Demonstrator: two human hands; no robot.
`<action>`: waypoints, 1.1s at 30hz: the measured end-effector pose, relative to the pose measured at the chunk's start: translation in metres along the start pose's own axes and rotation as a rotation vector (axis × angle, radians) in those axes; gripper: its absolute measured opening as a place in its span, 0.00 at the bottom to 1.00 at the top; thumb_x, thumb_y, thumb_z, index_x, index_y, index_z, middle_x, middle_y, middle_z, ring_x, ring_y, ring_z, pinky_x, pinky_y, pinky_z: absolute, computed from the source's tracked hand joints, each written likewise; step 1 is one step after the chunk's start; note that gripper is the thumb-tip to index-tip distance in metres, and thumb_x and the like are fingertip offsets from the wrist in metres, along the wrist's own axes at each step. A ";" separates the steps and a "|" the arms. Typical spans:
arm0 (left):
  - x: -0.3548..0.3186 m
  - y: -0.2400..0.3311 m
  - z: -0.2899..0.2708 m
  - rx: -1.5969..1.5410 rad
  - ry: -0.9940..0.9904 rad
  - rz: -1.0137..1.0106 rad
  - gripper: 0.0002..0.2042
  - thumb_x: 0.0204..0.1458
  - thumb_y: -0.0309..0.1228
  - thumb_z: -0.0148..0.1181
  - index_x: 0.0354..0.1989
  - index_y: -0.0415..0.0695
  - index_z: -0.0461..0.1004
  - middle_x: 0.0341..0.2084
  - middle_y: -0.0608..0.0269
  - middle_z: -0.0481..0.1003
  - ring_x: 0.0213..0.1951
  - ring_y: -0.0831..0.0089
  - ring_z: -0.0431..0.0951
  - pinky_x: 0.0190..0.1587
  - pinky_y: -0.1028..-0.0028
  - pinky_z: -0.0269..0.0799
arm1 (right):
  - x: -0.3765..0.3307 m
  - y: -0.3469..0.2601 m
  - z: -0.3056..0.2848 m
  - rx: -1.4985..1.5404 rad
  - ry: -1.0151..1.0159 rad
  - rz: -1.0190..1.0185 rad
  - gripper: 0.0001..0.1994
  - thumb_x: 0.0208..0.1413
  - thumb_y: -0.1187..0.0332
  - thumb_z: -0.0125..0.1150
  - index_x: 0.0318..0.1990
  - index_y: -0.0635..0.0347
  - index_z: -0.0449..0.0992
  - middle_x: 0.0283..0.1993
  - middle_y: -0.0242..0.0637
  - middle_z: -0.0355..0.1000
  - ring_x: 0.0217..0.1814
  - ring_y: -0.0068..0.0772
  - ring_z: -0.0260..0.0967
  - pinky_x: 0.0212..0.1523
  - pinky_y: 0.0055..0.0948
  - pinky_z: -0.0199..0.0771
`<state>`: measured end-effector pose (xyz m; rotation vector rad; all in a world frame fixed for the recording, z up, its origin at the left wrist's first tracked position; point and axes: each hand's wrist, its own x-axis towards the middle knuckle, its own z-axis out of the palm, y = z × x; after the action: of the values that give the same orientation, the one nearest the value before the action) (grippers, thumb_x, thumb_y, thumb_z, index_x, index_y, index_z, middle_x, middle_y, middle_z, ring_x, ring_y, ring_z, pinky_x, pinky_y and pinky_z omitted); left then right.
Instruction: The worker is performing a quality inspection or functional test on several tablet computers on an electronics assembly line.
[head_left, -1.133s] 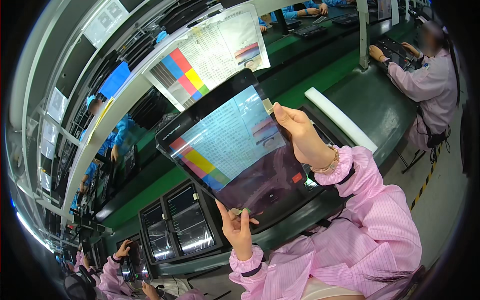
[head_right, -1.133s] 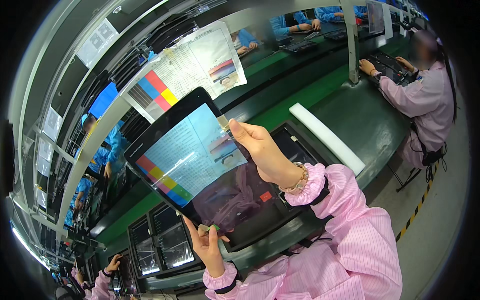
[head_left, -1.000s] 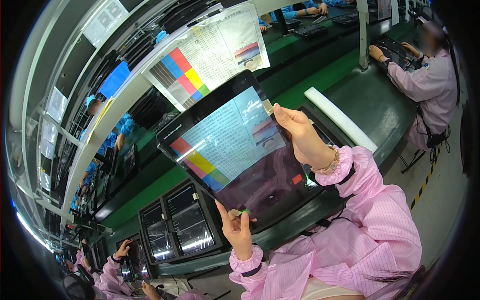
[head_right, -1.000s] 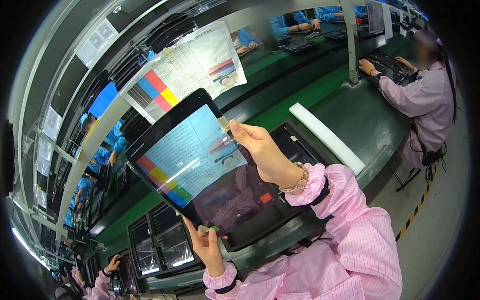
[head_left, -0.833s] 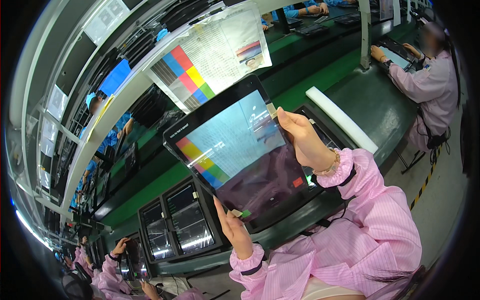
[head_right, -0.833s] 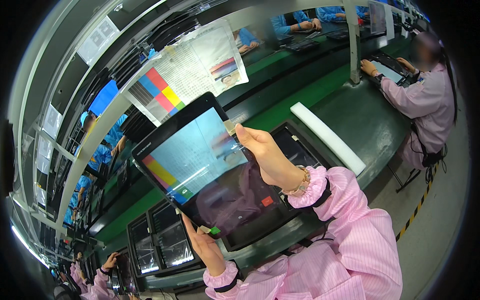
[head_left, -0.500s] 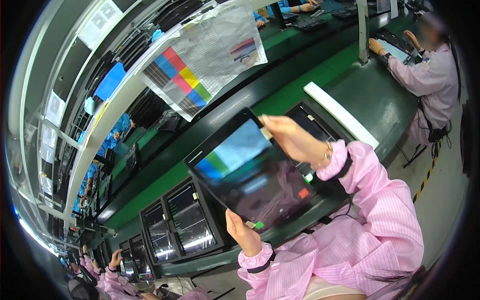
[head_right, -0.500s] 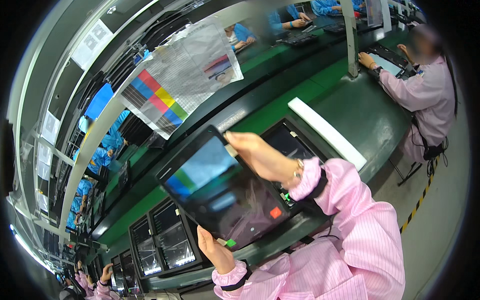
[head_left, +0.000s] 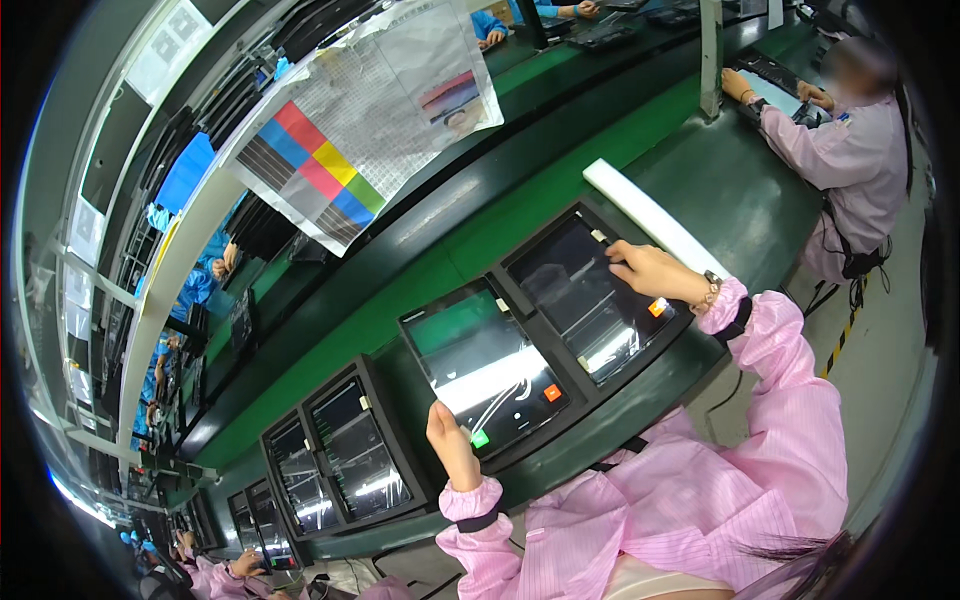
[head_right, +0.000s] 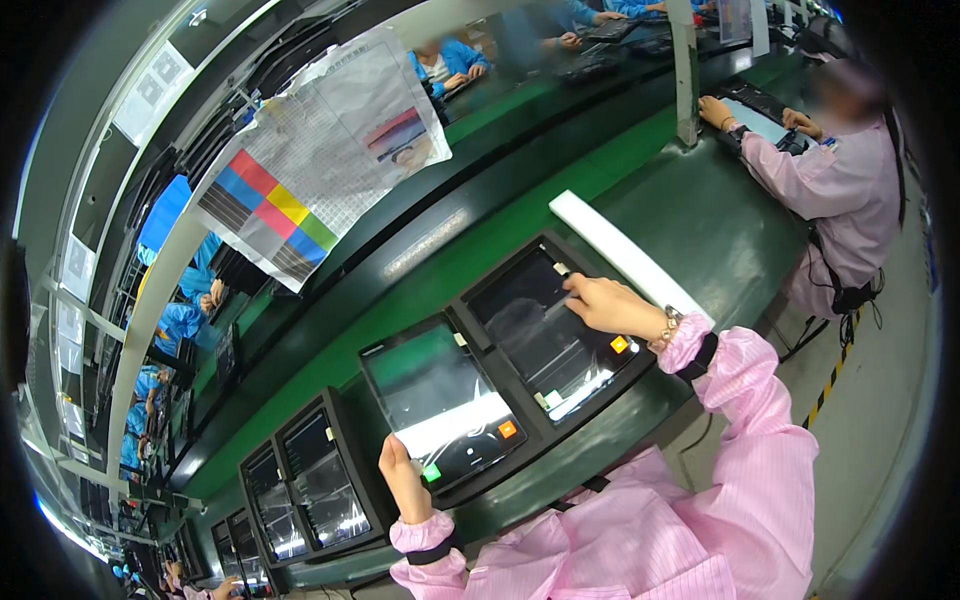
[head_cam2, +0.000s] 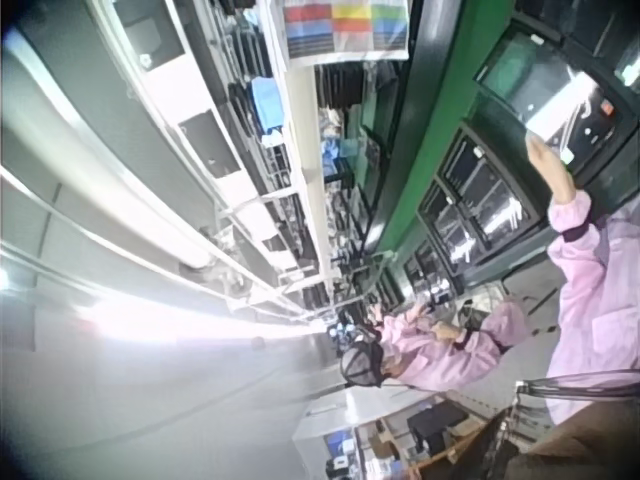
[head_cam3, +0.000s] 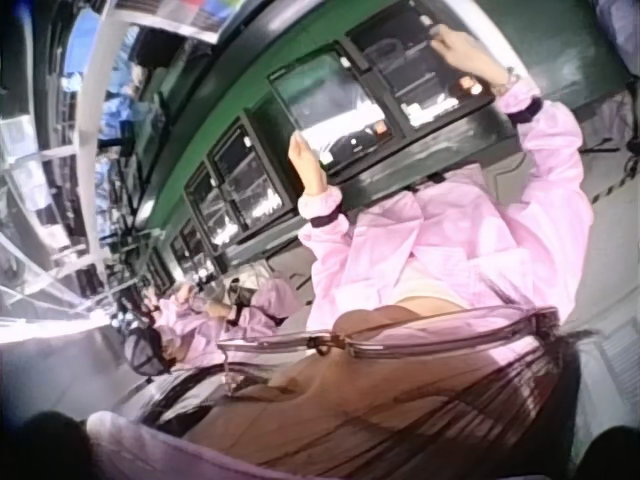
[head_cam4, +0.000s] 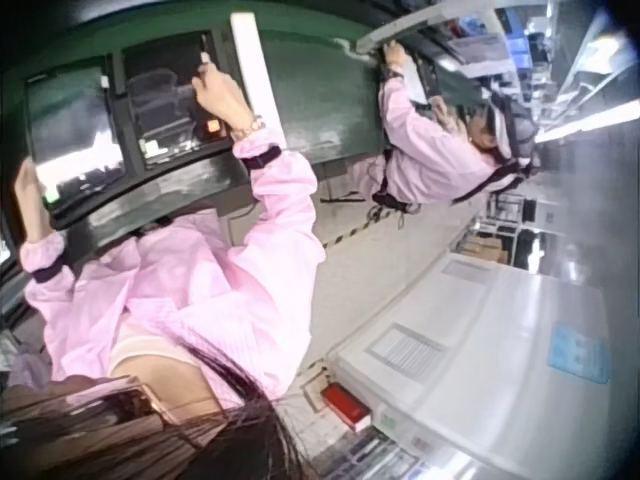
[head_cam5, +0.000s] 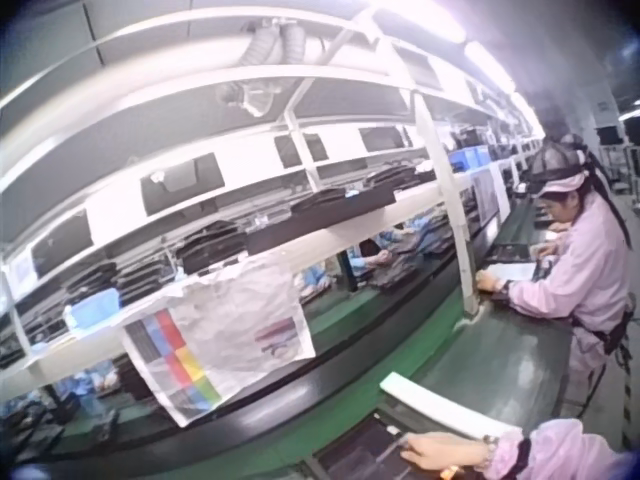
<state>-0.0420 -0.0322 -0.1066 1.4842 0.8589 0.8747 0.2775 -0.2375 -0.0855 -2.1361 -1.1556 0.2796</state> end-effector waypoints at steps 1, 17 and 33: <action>0.005 -0.007 -0.007 0.185 -0.006 0.034 0.17 0.63 0.36 0.41 0.41 0.34 0.71 0.26 0.64 0.73 0.26 0.75 0.70 0.29 0.76 0.63 | -0.007 -0.004 0.000 -0.123 -0.031 0.025 0.18 0.57 0.65 0.49 0.49 0.69 0.63 0.46 0.57 0.70 0.47 0.60 0.67 0.49 0.44 0.68; -0.075 0.010 -0.034 1.178 -0.356 0.475 0.20 0.51 0.30 0.55 0.54 0.40 0.65 0.51 0.65 0.70 0.58 0.64 0.62 0.61 0.55 0.46 | 0.006 0.002 -0.014 0.748 -0.075 0.580 0.29 0.55 0.68 0.52 0.61 0.74 0.52 0.16 0.24 0.54 0.13 0.15 0.44 0.15 0.19 0.43; -0.082 0.007 -0.035 1.134 -0.296 0.513 0.21 0.49 0.32 0.58 0.52 0.42 0.65 0.50 0.67 0.70 0.59 0.67 0.62 0.60 0.54 0.47 | -0.001 -0.005 -0.016 0.963 -0.128 0.427 0.16 0.63 0.61 0.46 0.51 0.62 0.67 0.42 0.29 0.69 0.43 0.16 0.66 0.44 0.19 0.67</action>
<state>-0.1104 -0.0897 -0.1017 2.8306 0.7782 0.4614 0.2816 -0.2438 -0.0707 -1.4603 -0.4304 0.9568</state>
